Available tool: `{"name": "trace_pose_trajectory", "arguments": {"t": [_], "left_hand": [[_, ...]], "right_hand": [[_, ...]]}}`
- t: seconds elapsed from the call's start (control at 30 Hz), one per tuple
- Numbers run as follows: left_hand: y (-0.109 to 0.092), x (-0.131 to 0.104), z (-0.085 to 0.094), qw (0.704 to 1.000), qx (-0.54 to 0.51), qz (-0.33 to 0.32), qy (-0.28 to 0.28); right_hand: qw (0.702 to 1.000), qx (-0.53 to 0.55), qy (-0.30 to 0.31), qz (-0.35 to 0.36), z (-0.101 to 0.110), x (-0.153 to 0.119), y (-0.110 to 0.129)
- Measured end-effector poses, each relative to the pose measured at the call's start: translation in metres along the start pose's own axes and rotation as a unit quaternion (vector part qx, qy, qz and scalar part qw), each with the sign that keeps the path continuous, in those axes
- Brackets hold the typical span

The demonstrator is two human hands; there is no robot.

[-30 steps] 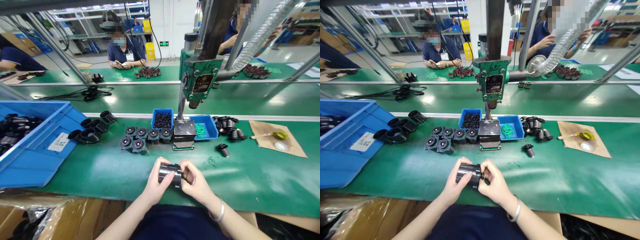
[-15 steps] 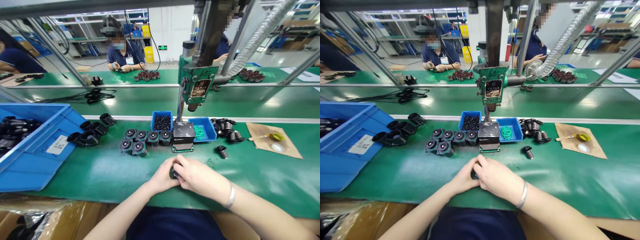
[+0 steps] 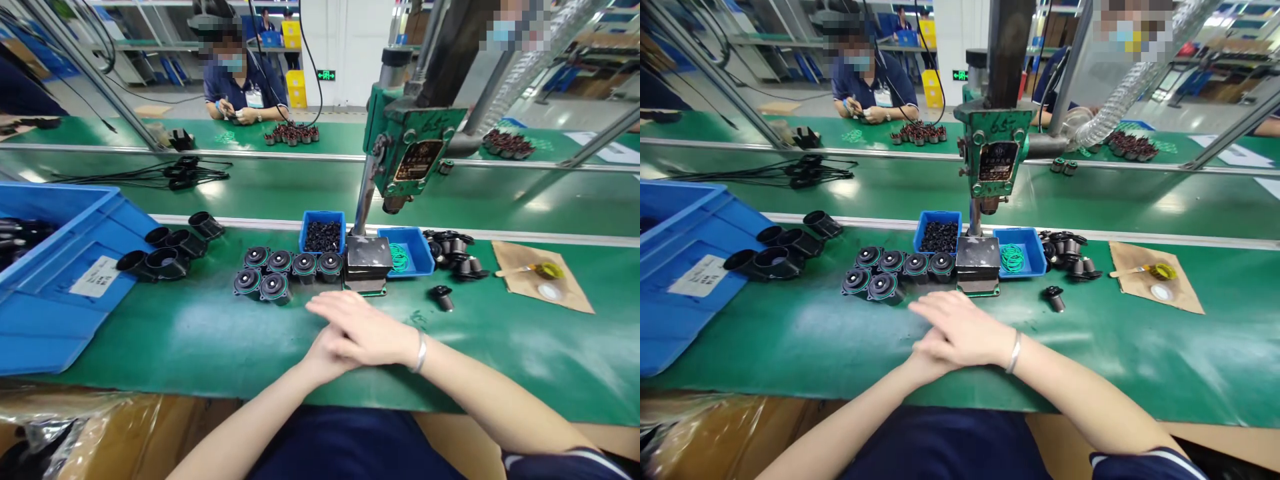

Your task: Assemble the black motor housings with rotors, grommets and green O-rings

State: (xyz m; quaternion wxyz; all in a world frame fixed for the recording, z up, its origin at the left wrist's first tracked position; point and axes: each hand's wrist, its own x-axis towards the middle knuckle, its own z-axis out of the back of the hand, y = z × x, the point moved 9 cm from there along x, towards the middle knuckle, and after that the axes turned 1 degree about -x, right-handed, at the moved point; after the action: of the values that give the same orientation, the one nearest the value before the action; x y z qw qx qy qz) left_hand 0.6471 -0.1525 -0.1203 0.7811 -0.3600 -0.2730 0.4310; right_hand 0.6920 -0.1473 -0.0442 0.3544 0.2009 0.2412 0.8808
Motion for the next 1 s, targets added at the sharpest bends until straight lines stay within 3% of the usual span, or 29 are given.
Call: {"name": "trace_pose_trajectory", "arguments": {"t": [0.07,0.17,0.27,0.37,0.43,0.57,0.67,0.77,0.87,1.0], "left_hand": [[-0.002,0.001,-0.004,0.999,-0.034,-0.012,0.028],[-0.003,0.002,-0.005,0.997,-0.069,-0.012,0.043],[-0.005,0.003,-0.004,0.997,-0.069,-0.013,0.04],[-0.005,0.003,-0.003,0.998,-0.052,-0.018,0.033],[-0.005,0.002,-0.004,0.998,-0.04,-0.028,0.027],[-0.004,0.0,-0.004,0.999,-0.023,-0.041,0.014],[-0.004,0.0,-0.005,0.999,-0.017,-0.042,0.015],[-0.003,-0.001,-0.005,0.999,-0.015,-0.036,0.019],[-0.002,-0.002,-0.008,0.999,-0.014,-0.033,0.023],[0.0,-0.001,-0.01,0.999,-0.022,-0.043,0.018]], "right_hand": [[0.988,0.115,-0.083,-0.063,0.019,-0.021,-0.019],[0.96,0.198,-0.162,-0.117,0.022,-0.066,-0.036],[0.933,0.185,-0.286,-0.117,0.028,-0.113,-0.041],[0.897,0.079,-0.405,-0.157,0.059,-0.149,-0.05],[0.898,-0.023,-0.389,-0.204,0.082,-0.147,-0.065],[0.919,-0.179,-0.25,-0.246,0.113,-0.099,-0.114],[0.92,-0.252,-0.157,-0.257,0.113,-0.059,-0.151],[0.913,-0.293,-0.088,-0.269,0.106,-0.037,-0.173],[0.911,-0.309,-0.056,-0.268,0.11,-0.037,-0.171],[0.918,-0.303,-0.072,-0.248,0.124,-0.059,-0.129]]}}
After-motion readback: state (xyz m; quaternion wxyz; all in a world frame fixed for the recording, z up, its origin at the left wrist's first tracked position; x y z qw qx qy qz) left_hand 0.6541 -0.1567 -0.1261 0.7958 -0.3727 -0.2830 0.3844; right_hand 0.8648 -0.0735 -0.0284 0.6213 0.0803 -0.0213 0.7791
